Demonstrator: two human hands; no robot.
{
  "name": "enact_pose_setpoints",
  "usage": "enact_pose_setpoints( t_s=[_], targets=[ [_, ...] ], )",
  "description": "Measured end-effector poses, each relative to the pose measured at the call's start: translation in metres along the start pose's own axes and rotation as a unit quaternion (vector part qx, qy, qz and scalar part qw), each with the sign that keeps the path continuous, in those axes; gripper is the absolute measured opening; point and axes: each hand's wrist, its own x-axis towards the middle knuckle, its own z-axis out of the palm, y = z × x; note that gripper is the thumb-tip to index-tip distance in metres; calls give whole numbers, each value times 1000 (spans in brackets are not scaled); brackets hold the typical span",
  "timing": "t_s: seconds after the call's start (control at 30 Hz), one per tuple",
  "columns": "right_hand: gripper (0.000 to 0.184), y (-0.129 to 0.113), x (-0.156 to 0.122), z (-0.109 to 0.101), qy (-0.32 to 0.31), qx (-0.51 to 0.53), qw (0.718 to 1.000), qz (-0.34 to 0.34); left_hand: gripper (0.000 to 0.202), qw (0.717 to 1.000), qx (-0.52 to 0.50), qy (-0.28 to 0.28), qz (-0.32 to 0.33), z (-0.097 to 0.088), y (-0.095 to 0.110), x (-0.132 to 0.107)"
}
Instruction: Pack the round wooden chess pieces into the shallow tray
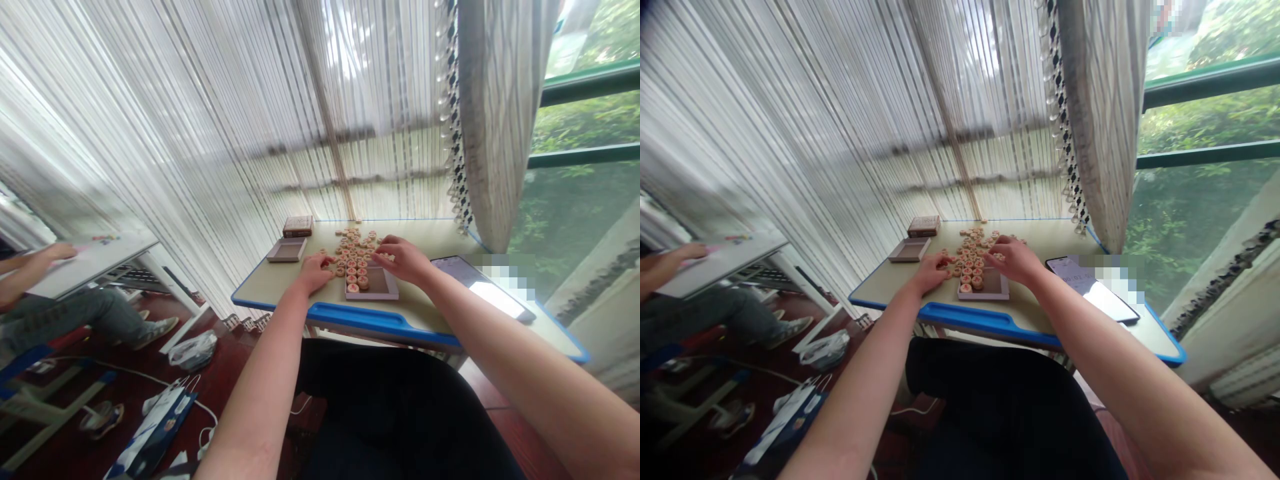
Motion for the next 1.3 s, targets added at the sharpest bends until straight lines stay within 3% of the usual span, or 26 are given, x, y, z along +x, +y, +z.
enact_pose_setpoints(
  t_s=[0.23, 0.5, 0.67, 0.87, 1.07, 1.3],
  targets=[
    [31, -1, 1, 0, -13, -6, 1000, -7, 33, 999, 21, 22, 32, 0, 0, -2],
    [29, 1, 0, 4, -8, -12, 1000, 26, 37, 984, -138, 113, 26, 7, -4, 6],
    [34, -2, 0, 6, -15, -9, 1000, 21, 34, 968, -193, 150, 60, 13, 3, 7],
    [27, -16, 0, 14, -35, -3, 999, -25, 34, 953, -273, 109, 75, 16, 25, 0],
    [30, -28, 2, 12, -32, -28, 998, -41, 39, 917, -393, 36, 53, 15, 36, -5],
    [27, -24, 2, 13, -46, -8, 997, -59, 32, 915, -398, 10, 61, 14, 42, -11]
  ],
)
